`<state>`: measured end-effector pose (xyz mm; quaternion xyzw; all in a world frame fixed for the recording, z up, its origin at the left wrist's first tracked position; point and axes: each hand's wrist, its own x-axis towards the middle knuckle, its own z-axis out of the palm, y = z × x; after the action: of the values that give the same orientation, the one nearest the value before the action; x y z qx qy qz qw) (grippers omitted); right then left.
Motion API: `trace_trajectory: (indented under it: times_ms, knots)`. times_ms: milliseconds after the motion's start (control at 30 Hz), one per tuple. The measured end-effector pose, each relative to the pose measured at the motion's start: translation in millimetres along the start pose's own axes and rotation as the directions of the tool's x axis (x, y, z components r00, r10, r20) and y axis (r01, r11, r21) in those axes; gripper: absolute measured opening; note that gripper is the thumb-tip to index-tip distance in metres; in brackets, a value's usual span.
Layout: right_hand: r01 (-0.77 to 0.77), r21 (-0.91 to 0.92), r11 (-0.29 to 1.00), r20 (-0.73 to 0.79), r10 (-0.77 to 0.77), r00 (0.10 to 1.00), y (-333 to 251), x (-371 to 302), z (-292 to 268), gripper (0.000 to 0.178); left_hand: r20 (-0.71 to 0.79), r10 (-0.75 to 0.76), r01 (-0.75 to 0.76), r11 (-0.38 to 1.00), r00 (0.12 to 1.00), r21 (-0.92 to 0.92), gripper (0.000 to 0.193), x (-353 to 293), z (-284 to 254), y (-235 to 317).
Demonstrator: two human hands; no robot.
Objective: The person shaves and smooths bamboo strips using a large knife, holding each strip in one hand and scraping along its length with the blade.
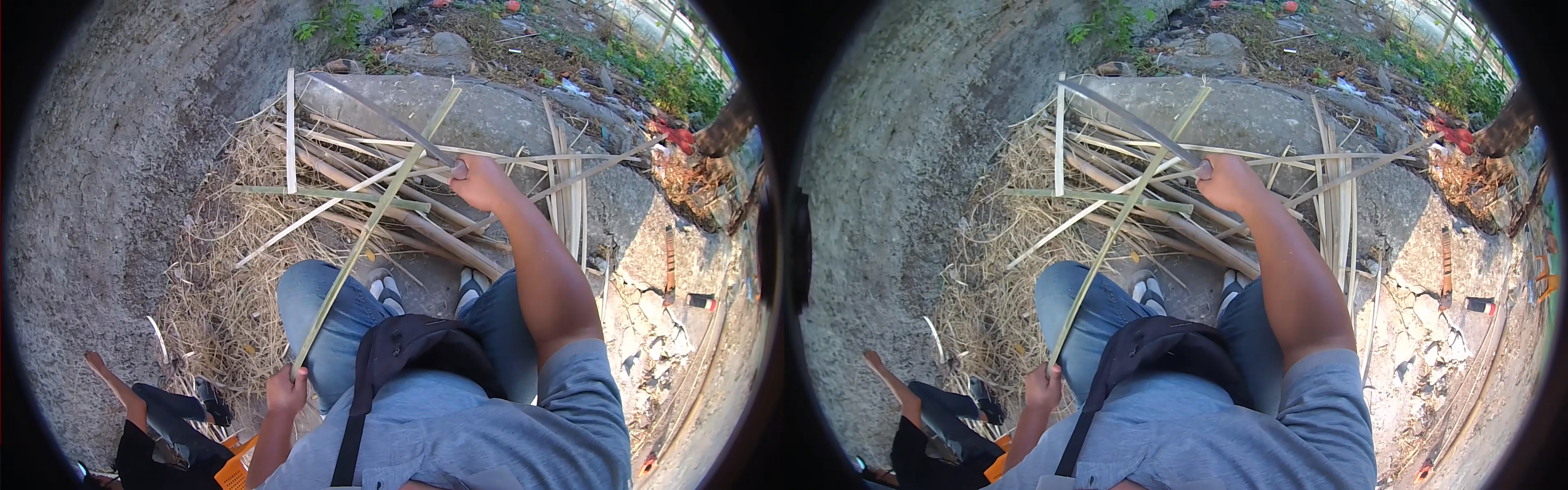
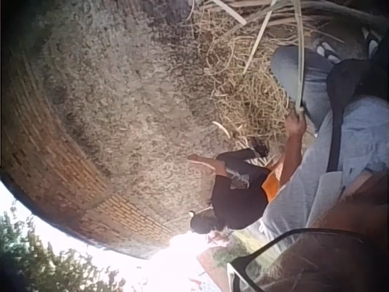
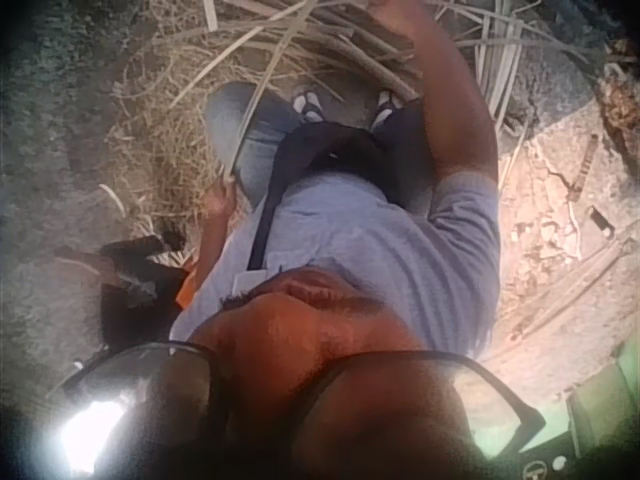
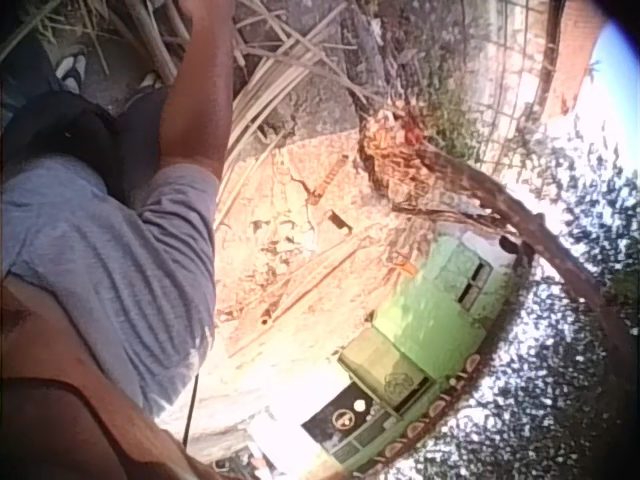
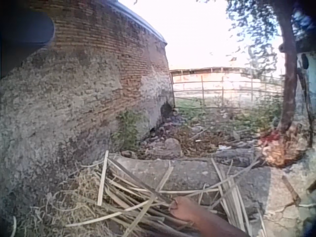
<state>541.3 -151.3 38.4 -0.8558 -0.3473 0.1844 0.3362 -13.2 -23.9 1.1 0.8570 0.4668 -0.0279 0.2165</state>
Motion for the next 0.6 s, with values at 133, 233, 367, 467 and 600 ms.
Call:
trace_trajectory:
  times_ms: [133,233,367,467,600]
  knots:
    - [0.261,-0.146,0.954,0.11,-0.246,0.963,-24,-22,11,0.021,0.039,0.001,0.0,1.0,0.999,-0.031,0.065,0,-6,3]
    - [0.395,-0.289,0.872,0.34,-0.292,0.894,-48,-35,19,0.018,0.103,-0.044,0.05,0.997,0.994,-0.055,0.067,3,-12,-3]
    - [0.373,-0.295,0.88,0.287,-0.291,0.913,-37,-22,14,0.018,0.094,-0.001,0.003,1.0,0.996,-0.017,0.071,5,-11,-5]
    - [0.179,-0.199,0.964,0.082,-0.165,0.983,-5,-1,4,0.023,0.07,-0.001,0.003,0.999,0.998,-0.038,0.074,7,-8,2]
    - [0.014,-0.098,0.995,0.043,-0.01,0.999,-4,2,2,0.024,0.091,-0.007,0.01,0.999,0.996,-0.031,0.075,5,-19,4]
